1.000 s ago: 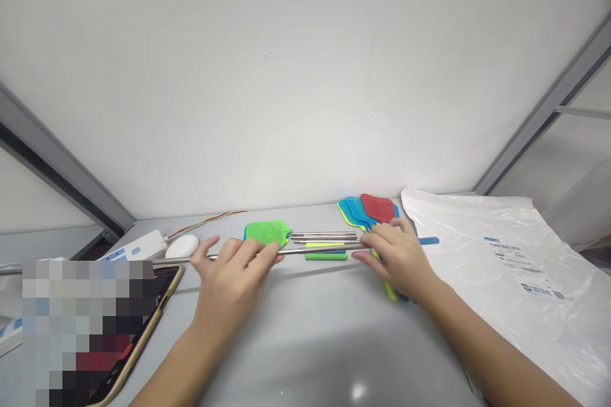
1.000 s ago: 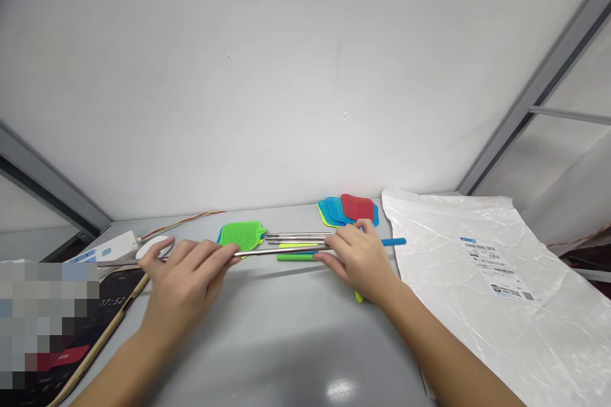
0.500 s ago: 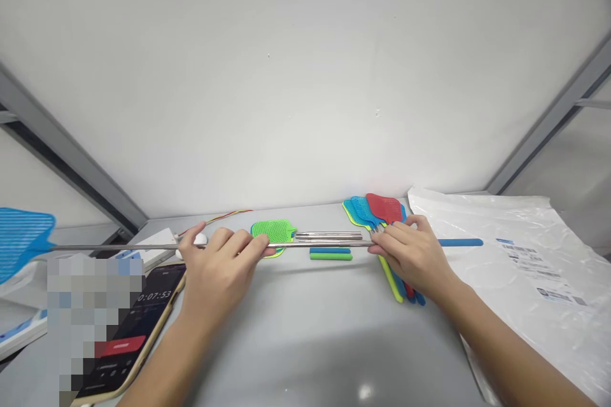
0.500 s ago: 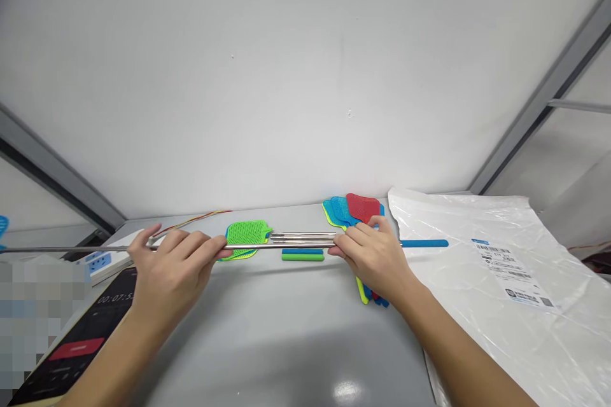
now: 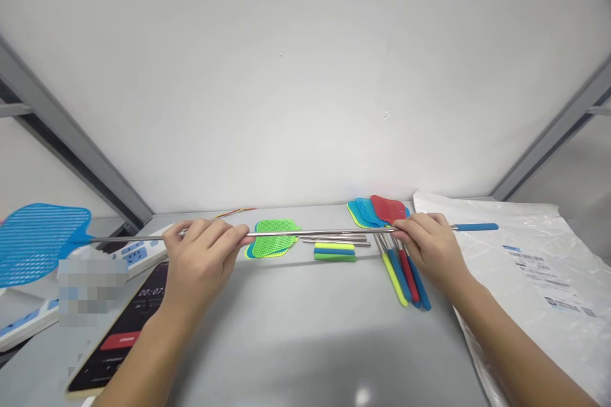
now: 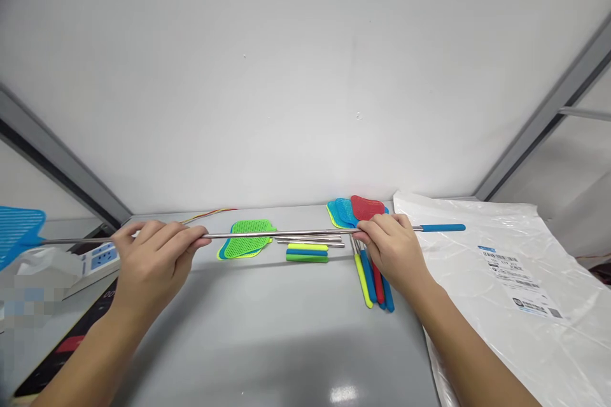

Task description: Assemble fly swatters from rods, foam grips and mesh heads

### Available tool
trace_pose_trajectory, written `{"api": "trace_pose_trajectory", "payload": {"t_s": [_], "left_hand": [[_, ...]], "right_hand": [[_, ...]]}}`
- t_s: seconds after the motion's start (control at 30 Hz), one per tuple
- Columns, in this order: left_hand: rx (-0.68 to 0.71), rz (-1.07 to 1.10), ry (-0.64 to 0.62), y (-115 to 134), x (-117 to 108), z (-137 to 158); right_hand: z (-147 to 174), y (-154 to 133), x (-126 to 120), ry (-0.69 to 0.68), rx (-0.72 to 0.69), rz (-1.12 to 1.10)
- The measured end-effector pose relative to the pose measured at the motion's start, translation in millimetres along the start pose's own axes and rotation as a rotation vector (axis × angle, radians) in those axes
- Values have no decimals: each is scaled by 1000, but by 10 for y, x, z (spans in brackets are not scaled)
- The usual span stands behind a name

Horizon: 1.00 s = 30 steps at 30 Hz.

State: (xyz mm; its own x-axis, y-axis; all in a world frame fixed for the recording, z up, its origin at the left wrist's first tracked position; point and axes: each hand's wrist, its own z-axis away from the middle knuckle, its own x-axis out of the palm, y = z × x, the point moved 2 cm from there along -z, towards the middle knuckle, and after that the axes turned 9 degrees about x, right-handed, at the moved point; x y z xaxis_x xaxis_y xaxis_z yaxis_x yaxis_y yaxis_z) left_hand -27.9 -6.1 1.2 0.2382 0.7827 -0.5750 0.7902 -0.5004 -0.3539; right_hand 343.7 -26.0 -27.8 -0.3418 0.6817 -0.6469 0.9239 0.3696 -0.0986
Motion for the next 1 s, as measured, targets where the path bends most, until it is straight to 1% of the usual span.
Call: {"api": "trace_pose_trajectory", "payload": {"t_s": [0.17,0.33,0.43,0.57,0.8,0.9,0.97,1.0], "left_hand": [[-23,21,13,63,8,6],[-2,47,-14,238,50,-19],[-16,54,-29,316,83,-27],[-31,65,-35,339,100,-20],[-54,83,-48,350,121,-22],[-47,125,-45,466,112,-51],[-21,188,-39,605,89,-81],[-11,224,-58,684,79,-98]], "right_hand": [[8,-9,-15,18,58,-24],[14,-81,-29,16,52,-32],[14,-108,-34,39,44,-16],[10,-116,-32,44,39,-13],[17,-81,-8,37,73,-25],[31,-229,1,42,36,-13],[57,-417,13,20,-41,-15],[76,-518,22,-12,-84,-20]]}}
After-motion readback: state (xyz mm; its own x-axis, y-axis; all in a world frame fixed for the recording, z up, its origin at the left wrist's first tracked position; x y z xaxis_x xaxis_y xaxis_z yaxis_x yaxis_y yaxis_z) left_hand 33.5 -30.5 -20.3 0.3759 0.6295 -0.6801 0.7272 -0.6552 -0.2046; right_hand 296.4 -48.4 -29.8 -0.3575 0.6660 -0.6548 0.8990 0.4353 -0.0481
